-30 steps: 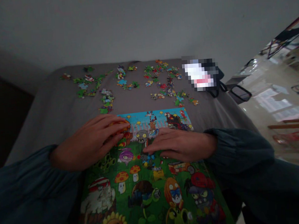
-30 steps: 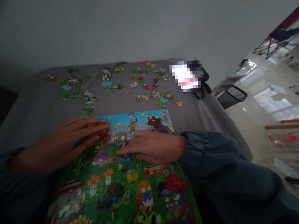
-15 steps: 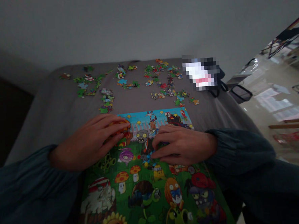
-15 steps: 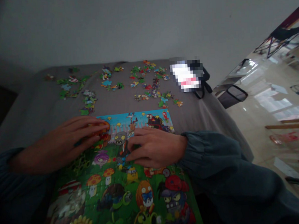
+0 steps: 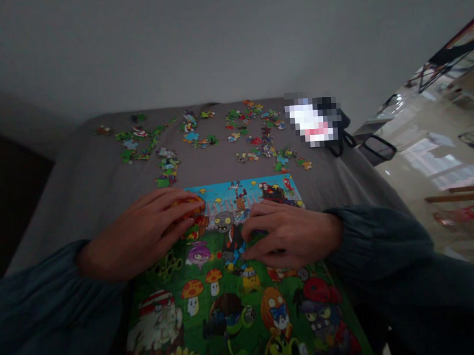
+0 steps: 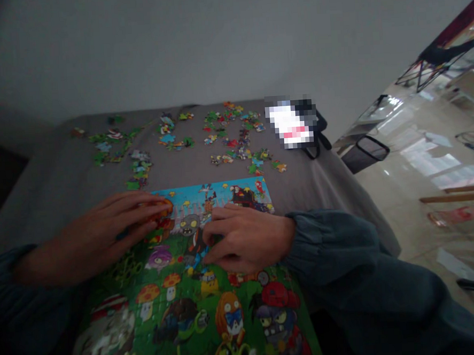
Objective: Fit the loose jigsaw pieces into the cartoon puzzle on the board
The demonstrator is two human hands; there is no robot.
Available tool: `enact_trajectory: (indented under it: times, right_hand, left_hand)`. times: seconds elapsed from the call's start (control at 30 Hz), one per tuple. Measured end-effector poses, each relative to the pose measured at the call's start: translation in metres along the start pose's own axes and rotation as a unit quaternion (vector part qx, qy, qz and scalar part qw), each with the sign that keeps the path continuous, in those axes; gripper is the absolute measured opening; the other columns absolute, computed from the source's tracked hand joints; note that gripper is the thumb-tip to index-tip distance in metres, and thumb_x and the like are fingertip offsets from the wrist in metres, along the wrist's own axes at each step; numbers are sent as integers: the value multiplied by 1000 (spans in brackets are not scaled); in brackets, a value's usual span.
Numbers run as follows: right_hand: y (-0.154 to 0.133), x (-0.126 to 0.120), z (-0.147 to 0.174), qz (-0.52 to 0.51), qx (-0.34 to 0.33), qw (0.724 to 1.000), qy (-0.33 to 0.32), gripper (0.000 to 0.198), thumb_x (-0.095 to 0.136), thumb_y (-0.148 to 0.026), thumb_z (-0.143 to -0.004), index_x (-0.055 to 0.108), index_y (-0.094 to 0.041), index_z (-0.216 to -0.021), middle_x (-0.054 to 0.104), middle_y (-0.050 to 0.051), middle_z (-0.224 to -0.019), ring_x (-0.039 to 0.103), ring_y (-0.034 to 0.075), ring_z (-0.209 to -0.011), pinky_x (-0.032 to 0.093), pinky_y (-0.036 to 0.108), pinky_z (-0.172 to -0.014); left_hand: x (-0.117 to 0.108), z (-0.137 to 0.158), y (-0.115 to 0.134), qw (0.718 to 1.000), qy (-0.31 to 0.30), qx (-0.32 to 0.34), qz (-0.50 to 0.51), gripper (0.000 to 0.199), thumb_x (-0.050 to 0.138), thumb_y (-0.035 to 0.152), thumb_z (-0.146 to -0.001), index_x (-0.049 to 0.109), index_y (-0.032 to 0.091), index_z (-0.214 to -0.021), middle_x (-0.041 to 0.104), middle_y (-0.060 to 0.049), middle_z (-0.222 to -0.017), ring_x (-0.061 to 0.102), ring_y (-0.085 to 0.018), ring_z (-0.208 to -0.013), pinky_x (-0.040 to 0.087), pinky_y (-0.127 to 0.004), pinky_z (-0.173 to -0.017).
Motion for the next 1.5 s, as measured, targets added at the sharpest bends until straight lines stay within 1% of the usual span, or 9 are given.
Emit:
enact_trajectory:
  times: [0.17,0.27,0.33,0.5,0.6,0.8,1.07,1.37,1.5]
  right_hand:
    - [13,-26,7,7,29,994,109,31,53,-21,-99,68,-16,-125,70,11,-110,58,20,-98,47,39,-91]
    - [45,-47,26,46,132,963,229,30,53,-21,-99,68,-17,-124,71,10,-107,61,21,-99,49,40,-91]
    - [70,-54,38,75,207,938,269,29,53,-22,-98,69,-21,-122,72,9,-107,61,23,-101,48,45,-93]
    - [117,-46,32,104,288,925,223,37,57,-29,-97,65,-18,-132,68,13,-127,55,29,-120,39,55,-108]
    - [131,-38,13,101,301,932,175,49,62,-31,-95,58,-19,-142,61,14,-140,45,31,-132,36,55,-109]
    - [145,-31,-1,77,298,937,168,30,60,-29,-97,71,-20,-124,70,11,-123,49,28,-123,36,51,-108]
    - [140,-32,5,70,278,933,218,22,71,-30,-87,74,-20,-106,66,9,-100,54,26,-108,43,45,-101]
    - [131,-39,3,91,281,931,213,17,75,-30,-82,76,-19,-95,65,8,-93,59,23,-93,48,40,-91]
    - [110,-46,3,67,265,934,229,18,76,-33,-83,77,-21,-96,65,7,-94,61,21,-93,48,38,-89]
  left_hand:
    - [-3,3,-3,1000,12,2,-5,39,43,49,-103,61,34,-134,66,-4,-134,59,-29,-123,49,-48,-107]
    - [-4,3,-2,1000,17,5,-14,40,42,51,-103,61,33,-133,67,-5,-132,61,-29,-122,52,-50,-104]
    - [-6,2,-1,999,28,0,-25,42,39,53,-104,63,32,-131,69,-5,-129,63,-28,-119,54,-48,-103]
    - [-7,2,-6,997,35,-15,-66,43,40,54,-103,62,32,-133,65,3,-135,61,-26,-123,53,-42,-106]
    - [-4,2,-11,997,34,-22,-66,45,41,53,-103,63,27,-132,66,-5,-134,61,-29,-123,53,-48,-106]
    - [2,2,-14,999,27,-29,-38,43,43,51,-103,63,28,-133,65,-10,-134,59,-31,-125,49,-53,-108]
    - [-1,0,-8,999,29,-39,-18,43,42,49,-103,67,26,-130,67,-11,-131,59,-30,-124,48,-53,-109]
    - [-4,-1,-1,999,30,-19,-15,37,44,37,-104,67,25,-130,66,-10,-132,58,-29,-124,48,-50,-107]
    - [-8,-1,2,999,40,-8,-22,36,44,36,-104,67,24,-129,65,-10,-133,58,-28,-125,48,-49,-108]
Point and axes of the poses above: each hand's wrist, its own z-axis away from the middle knuckle, its own x-axis out of the palm, y = z × x, the point moved 4 cm from there along -z, towards the middle knuckle
